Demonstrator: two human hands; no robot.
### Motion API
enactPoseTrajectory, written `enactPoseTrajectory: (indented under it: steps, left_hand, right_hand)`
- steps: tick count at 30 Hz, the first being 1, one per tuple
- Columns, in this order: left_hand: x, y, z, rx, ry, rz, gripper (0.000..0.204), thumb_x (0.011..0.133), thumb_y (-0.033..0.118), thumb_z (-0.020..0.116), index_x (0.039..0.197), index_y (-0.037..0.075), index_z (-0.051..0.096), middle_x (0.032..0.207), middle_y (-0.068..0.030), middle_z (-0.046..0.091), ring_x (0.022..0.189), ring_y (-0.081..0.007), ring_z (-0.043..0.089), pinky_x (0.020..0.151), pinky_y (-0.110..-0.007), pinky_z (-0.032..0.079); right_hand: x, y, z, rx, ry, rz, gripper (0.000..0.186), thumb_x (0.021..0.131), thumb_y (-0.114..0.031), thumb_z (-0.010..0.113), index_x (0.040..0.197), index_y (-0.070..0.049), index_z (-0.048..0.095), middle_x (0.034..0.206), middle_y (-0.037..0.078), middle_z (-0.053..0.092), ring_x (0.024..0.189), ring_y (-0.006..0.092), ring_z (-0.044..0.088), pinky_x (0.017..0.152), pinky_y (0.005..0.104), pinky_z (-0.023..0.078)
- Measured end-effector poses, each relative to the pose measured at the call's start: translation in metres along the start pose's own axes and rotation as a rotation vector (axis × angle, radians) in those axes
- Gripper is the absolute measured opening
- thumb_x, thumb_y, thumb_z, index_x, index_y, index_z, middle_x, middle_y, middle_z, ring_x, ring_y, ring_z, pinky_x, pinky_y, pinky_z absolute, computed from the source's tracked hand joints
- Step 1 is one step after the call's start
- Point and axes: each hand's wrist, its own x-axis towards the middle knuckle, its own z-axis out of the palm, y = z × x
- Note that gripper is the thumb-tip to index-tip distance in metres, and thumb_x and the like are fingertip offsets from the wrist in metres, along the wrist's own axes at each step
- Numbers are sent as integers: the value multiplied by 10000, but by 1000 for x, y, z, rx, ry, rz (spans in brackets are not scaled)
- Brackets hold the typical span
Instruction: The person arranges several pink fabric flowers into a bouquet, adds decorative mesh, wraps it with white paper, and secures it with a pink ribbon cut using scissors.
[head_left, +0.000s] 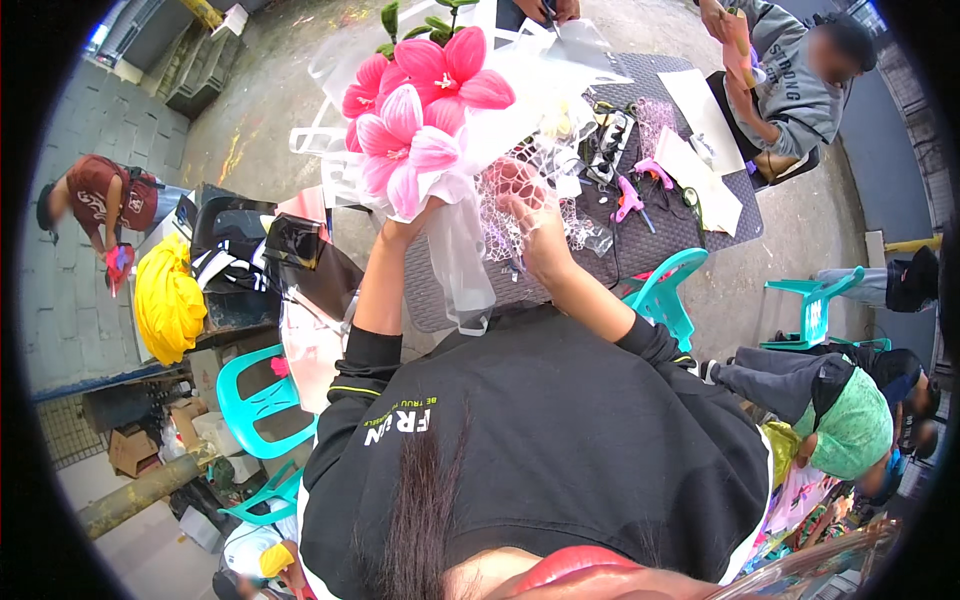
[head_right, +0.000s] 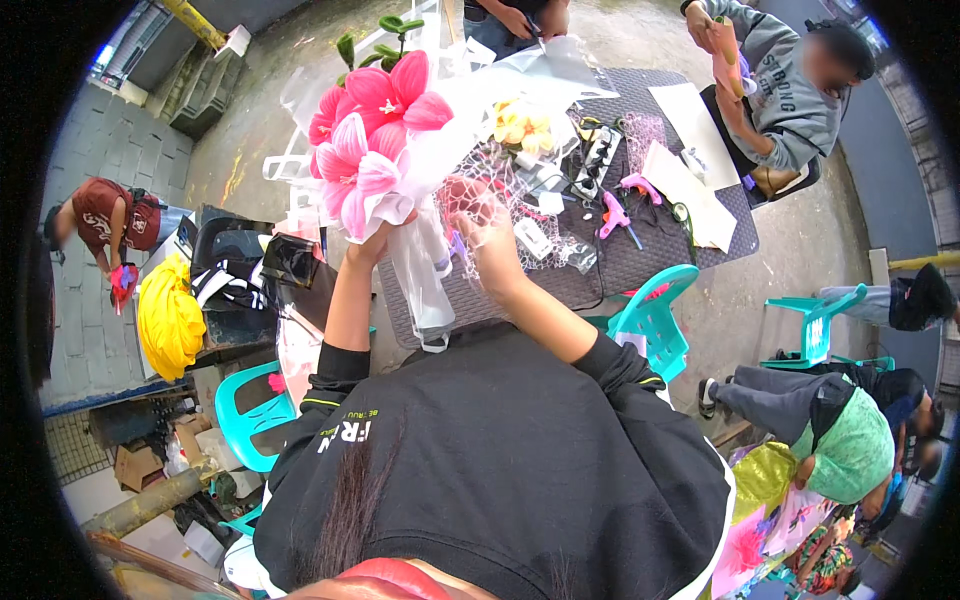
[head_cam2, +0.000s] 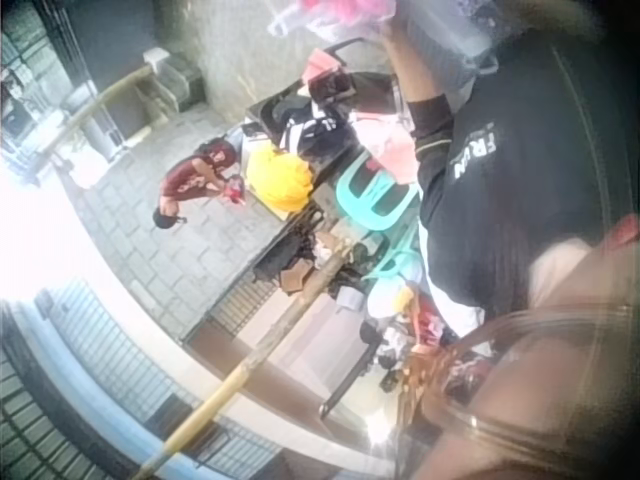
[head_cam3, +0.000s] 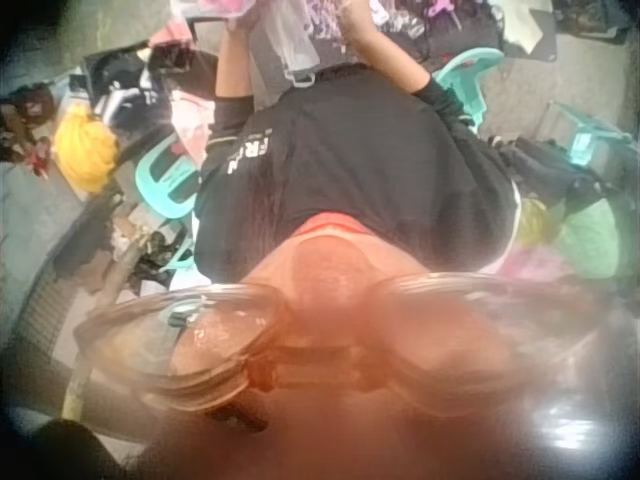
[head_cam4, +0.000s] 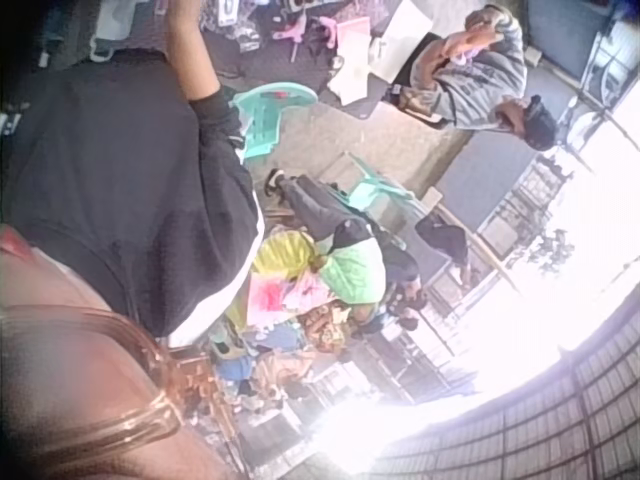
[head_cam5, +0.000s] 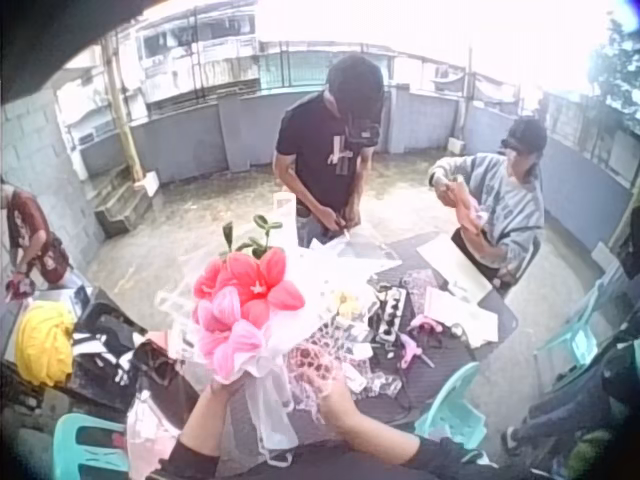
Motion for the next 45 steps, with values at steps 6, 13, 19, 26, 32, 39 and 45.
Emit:
enactPoseTrajectory:
  steps: [6, 13, 19, 26, 32, 39, 45]
  left_hand:
    - [5, 27, 16, 139, -28, -65, 449, 737, 177, 752, 1138, 71, 578, 1040, -10, 604, 956, -143, 557, 819, -301, 463]
    - [-1, 17, 21, -118, -12, -35, 524, 733, 269, 758, 1171, 70, 550, 1065, -7, 583, 958, -140, 543, 820, -311, 452]
    - [-7, 19, 13, -87, -93, -75, 504, 761, 263, 733, 1180, 64, 538, 1089, -16, 572, 980, -143, 534, 839, -302, 441]
    - [-7, -3, 16, -213, 15, -189, 409, 755, 147, 723, 1125, 56, 574, 1027, -29, 607, 939, -149, 564, 795, -289, 477]
    - [-10, -25, -1, -436, -100, -167, 605, 735, 265, 730, 1235, 35, 480, 1175, -63, 548, 1098, -197, 512, 925, -333, 419]
    - [-13, -11, 8, -429, -59, -169, 549, 738, 236, 708, 1205, 45, 491, 1121, -41, 554, 1055, -174, 525, 902, -312, 420]
    - [-17, -6, 8, -507, 4, -213, 441, 777, 166, 628, 1180, 42, 496, 1064, -48, 569, 972, -164, 557, 845, -299, 448]
  right_hand:
    - [6, 11, 0, 186, 24, 39, 243, 820, -8, 590, 1036, -41, 485, 904, 34, 548, 863, 117, 556, 774, 257, 468]
    - [8, 29, -4, 274, 43, 4, 233, 807, 37, 612, 1008, -18, 506, 966, 46, 570, 922, 110, 556, 813, 241, 457]
    - [7, 35, 5, 230, 18, 4, 298, 777, 89, 615, 1041, -3, 510, 1042, 47, 541, 1031, 118, 522, 899, 257, 428]
    - [2, 41, 8, -88, -91, -101, 261, 845, 19, 551, 1106, 28, 553, 1139, 48, 509, 1105, 127, 482, 957, 261, 378]
    - [-6, 26, 13, -637, -170, -302, 473, 740, 30, 588, 1206, -34, 544, 1172, 108, 467, 1156, 263, 448, 986, 342, 353]
    - [-11, 23, 21, -794, -152, -340, 523, 729, 51, 565, 1239, -58, 522, 1172, 146, 458, 1143, 293, 441, 941, 375, 402]
    - [-13, 20, 19, -787, -222, -422, 468, 734, 54, 540, 1190, -51, 534, 1109, 157, 489, 1018, 308, 515, 885, 365, 440]
